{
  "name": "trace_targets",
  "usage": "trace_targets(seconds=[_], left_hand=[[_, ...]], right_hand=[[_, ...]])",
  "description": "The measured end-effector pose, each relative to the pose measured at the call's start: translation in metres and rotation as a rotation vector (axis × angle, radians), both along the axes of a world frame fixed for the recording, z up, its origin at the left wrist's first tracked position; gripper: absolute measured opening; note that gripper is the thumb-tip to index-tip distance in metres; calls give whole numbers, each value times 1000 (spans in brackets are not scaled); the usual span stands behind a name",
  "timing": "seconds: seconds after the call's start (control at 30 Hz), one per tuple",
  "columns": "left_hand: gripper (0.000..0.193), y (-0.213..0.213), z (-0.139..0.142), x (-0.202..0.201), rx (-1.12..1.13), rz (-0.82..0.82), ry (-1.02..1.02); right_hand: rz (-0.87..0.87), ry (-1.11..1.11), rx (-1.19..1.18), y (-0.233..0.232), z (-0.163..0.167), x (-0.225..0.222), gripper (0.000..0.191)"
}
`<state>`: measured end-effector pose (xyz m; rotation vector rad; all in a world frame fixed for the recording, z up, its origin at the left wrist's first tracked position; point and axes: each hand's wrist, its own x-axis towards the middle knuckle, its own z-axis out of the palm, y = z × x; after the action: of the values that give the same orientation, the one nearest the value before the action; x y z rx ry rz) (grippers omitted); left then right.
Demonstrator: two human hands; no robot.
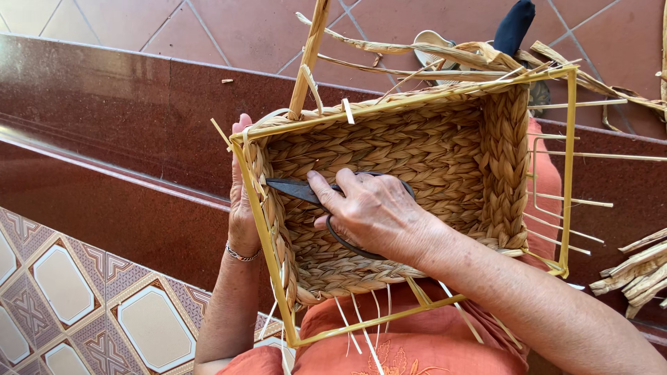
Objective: The person is weaving a rectangular basket using dried palm leaves. They use scissors to trim excess material and tuck the ends into the weave to secure the structure.
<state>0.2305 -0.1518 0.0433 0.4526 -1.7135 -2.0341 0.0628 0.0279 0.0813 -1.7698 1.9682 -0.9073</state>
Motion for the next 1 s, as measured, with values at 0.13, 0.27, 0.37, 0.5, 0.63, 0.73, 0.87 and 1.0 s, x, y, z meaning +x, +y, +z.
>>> trace_targets(seconds=[0.13,0.27,0.37,0.5,0.63,0.73,0.87,1.0], left_hand=[[70,1,-2,0,-35,-25,14],[65,0,-3,-3,-2,26,-7],[62,0,-3,-5,-61,20,-6],[59,0,-6,-1,-11,20,21],[63,-4,-13,4,-208,9,-20],[64,-8,-21,2,-287,15,-28],[61,-5,-24,-3,-239,39,3],[54,1,-13,1,-161,32,-42]], right_hand=[[-40,321,-59,2,8,9,55],[-53,488,-58,-2,18,17,54],[-73,508,-46,-6,23,21,53],[-63,399,-24,-9,21,17,52],[-39,104,50,2,20,8,58],[0,40,90,17,27,-5,58],[56,-78,250,41,39,-23,60],[58,-214,431,61,38,-33,69]])
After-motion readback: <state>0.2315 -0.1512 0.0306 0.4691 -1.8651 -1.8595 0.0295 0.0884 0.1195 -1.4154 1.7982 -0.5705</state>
